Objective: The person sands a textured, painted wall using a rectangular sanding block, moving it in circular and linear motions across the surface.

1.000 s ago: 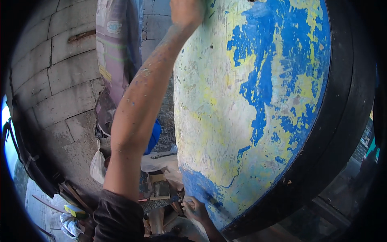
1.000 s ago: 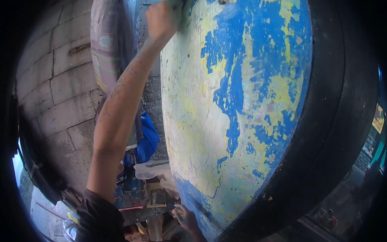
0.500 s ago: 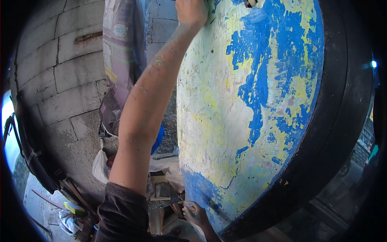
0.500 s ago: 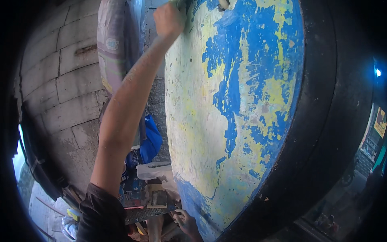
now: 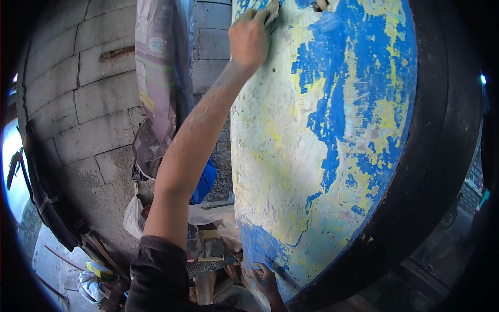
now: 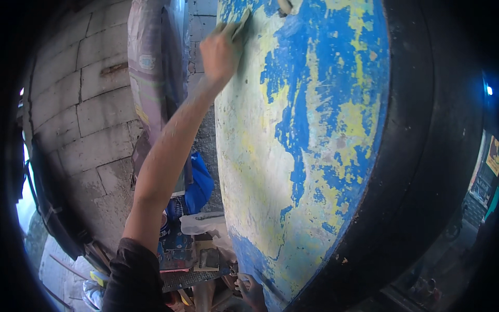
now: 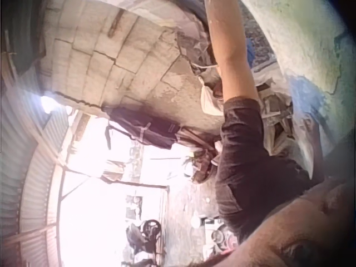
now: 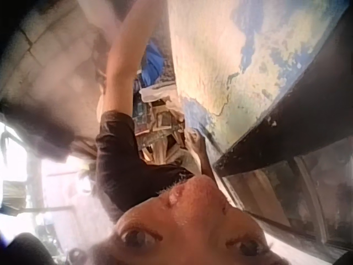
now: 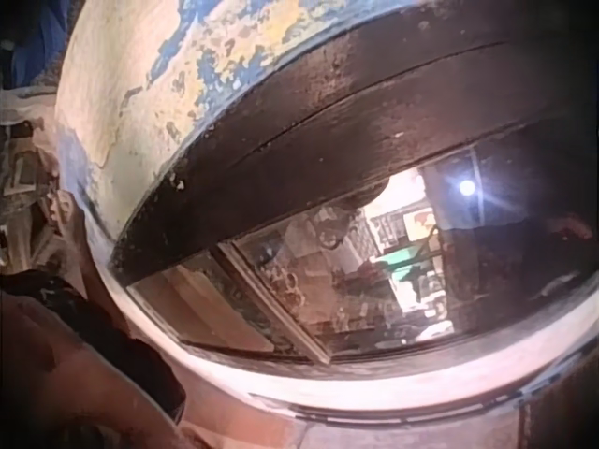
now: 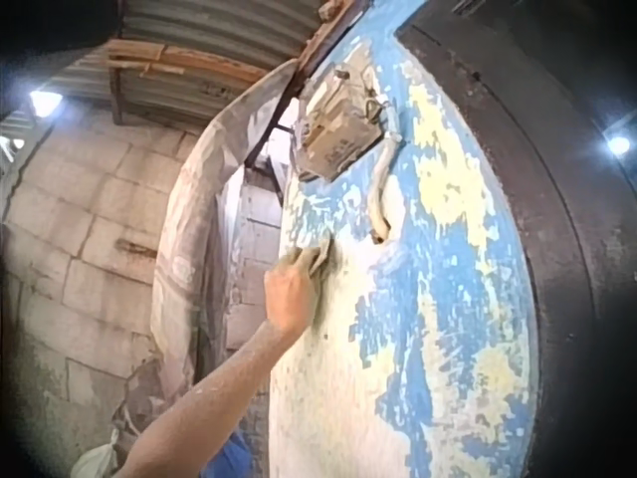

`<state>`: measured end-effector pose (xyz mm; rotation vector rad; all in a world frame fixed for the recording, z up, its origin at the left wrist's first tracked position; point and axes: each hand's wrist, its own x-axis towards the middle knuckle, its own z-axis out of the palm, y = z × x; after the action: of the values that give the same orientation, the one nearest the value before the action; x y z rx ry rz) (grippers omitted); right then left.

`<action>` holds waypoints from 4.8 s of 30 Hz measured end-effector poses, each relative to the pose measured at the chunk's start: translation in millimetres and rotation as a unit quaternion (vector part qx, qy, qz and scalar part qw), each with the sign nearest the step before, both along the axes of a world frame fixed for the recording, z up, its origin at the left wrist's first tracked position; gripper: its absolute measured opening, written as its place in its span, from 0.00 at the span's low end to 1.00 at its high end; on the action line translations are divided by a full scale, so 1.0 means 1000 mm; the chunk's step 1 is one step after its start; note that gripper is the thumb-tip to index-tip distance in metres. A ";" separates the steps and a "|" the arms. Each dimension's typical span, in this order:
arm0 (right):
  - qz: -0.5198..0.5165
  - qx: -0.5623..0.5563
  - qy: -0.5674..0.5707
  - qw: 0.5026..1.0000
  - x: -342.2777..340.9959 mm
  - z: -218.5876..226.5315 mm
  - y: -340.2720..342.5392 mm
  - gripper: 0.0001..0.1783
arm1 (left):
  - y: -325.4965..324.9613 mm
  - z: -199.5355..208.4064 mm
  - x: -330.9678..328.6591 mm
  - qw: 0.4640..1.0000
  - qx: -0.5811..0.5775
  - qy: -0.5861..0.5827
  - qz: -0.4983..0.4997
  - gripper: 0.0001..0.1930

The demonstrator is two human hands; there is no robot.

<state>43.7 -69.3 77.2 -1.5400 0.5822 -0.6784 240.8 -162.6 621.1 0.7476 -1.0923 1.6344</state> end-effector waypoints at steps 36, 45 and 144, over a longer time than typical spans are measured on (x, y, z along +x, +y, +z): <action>-0.021 -0.031 0.095 0.995 -0.013 -0.012 0.026 0.23 | 0.020 0.036 0.007 0.999 0.038 0.009 0.012 0.09; -0.057 -0.031 0.085 0.994 -0.018 -0.017 0.006 0.20 | 0.029 0.027 0.001 0.994 0.111 0.015 0.015 0.06; -0.113 -0.115 -0.212 0.964 0.000 0.117 0.014 0.23 | -0.010 0.022 0.087 0.989 0.059 0.110 0.082 0.10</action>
<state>43.5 -55.3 194.5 -1.4889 0.3650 -1.2507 327.9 -172.2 643.4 1.0944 -0.9961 1.5883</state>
